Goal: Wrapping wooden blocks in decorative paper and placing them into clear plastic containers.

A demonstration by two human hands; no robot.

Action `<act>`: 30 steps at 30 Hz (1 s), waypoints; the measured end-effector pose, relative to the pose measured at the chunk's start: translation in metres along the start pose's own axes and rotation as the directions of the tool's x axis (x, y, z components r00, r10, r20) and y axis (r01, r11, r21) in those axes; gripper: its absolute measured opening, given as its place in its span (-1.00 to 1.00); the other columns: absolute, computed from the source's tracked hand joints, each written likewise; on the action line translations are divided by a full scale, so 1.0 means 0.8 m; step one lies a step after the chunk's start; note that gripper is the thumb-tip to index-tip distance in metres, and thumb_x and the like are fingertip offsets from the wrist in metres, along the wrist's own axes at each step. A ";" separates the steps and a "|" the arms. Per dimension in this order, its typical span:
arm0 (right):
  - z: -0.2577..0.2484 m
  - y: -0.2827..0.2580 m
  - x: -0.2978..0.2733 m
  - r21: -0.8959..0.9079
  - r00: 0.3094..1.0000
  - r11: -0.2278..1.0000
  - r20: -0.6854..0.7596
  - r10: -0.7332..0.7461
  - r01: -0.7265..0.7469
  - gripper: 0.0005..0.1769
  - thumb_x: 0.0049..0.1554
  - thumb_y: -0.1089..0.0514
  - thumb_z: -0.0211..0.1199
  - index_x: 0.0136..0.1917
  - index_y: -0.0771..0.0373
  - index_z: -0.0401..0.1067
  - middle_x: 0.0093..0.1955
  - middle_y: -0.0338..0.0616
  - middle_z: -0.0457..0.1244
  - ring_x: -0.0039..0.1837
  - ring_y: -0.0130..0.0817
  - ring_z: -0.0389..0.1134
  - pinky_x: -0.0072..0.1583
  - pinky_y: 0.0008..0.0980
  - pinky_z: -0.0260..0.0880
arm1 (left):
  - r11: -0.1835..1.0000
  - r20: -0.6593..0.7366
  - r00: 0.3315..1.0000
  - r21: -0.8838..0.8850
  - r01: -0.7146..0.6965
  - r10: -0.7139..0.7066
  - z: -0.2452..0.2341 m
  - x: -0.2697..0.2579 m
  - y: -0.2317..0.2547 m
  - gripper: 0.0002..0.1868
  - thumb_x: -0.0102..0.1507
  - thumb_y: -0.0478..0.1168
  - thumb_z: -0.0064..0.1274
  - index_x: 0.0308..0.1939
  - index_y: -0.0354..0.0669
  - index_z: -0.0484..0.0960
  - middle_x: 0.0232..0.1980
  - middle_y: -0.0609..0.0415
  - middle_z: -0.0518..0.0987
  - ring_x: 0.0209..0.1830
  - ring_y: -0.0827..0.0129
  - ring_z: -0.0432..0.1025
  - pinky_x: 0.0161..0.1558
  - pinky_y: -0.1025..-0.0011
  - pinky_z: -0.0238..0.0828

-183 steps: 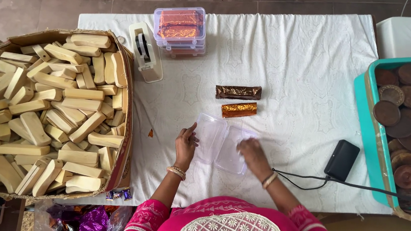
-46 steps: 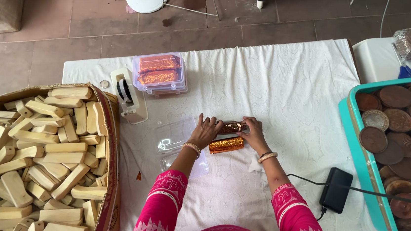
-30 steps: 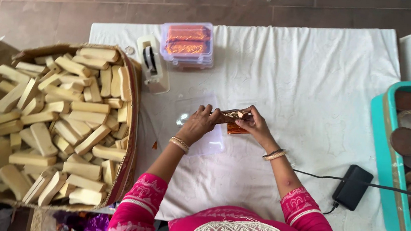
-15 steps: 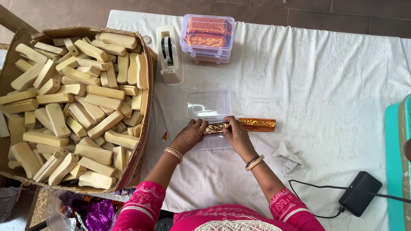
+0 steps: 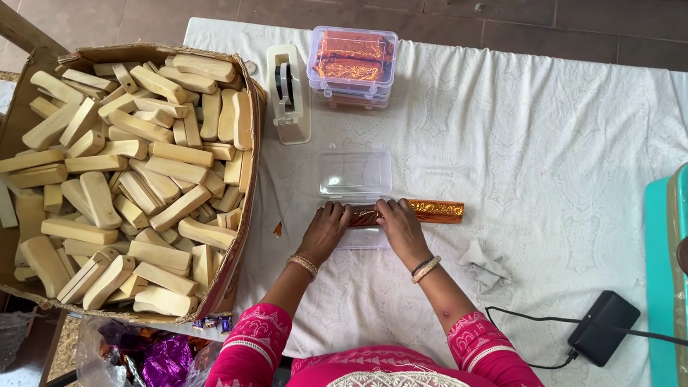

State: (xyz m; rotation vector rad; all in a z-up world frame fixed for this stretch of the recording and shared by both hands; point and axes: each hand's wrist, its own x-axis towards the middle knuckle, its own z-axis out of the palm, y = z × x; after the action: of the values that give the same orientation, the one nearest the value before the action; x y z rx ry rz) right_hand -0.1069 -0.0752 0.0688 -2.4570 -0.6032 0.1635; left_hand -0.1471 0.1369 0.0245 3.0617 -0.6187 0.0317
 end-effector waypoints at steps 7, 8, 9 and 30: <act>-0.007 0.010 -0.006 0.002 0.997 0.997 -0.019 -0.079 0.080 -0.69 0.02 0.16 0.41 0.01 0.17 0.40 0.00 -0.25 0.35 0.15 -0.19 0.26 0.26 -0.13 0.21 | 0.997 -0.018 0.998 -0.064 0.052 -0.053 0.003 -0.002 0.006 -0.46 0.18 -0.44 0.01 0.26 -0.16 0.38 0.14 -0.10 0.43 0.17 0.07 0.38 0.26 0.26 0.40; -0.006 0.011 -0.006 0.002 0.997 0.997 -0.019 -0.080 0.080 -0.69 0.02 0.16 0.41 0.01 0.17 0.40 0.00 -0.25 0.35 0.15 -0.19 0.26 0.26 -0.13 0.21 | 0.997 -0.019 0.998 -0.064 0.052 -0.054 0.001 -0.001 0.006 -0.46 0.18 -0.44 0.01 0.26 -0.16 0.38 0.14 -0.10 0.43 0.17 0.07 0.38 0.26 0.26 0.40; -0.004 0.012 -0.007 -0.010 0.997 0.997 -0.015 -0.078 0.078 -0.69 0.03 0.14 0.42 0.01 0.16 0.40 0.01 -0.26 0.35 0.16 -0.19 0.25 0.27 -0.13 0.20 | 0.992 0.011 0.997 -0.103 0.080 -0.079 -0.001 0.000 0.006 -0.46 0.19 -0.45 0.00 0.26 -0.14 0.38 0.15 -0.10 0.43 0.17 0.08 0.37 0.27 0.27 0.40; 0.009 0.013 -0.018 -0.063 0.993 0.992 -0.050 -0.110 0.107 -0.32 -0.05 0.20 0.47 0.31 0.24 0.32 0.12 -0.04 0.31 0.29 -0.07 0.17 0.37 -0.04 0.11 | 0.922 0.103 0.987 -0.357 0.152 -0.123 -0.032 -0.005 -0.004 -0.42 0.20 -0.16 0.18 0.25 -0.27 0.40 0.24 -0.04 0.44 0.35 0.07 0.26 0.29 0.28 0.39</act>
State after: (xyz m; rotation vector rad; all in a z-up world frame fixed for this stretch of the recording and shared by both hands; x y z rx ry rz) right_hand -0.1174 -0.0854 0.0562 -2.4702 -0.7259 0.0364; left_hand -0.1498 0.1414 0.0500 2.7435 -0.3590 -0.1858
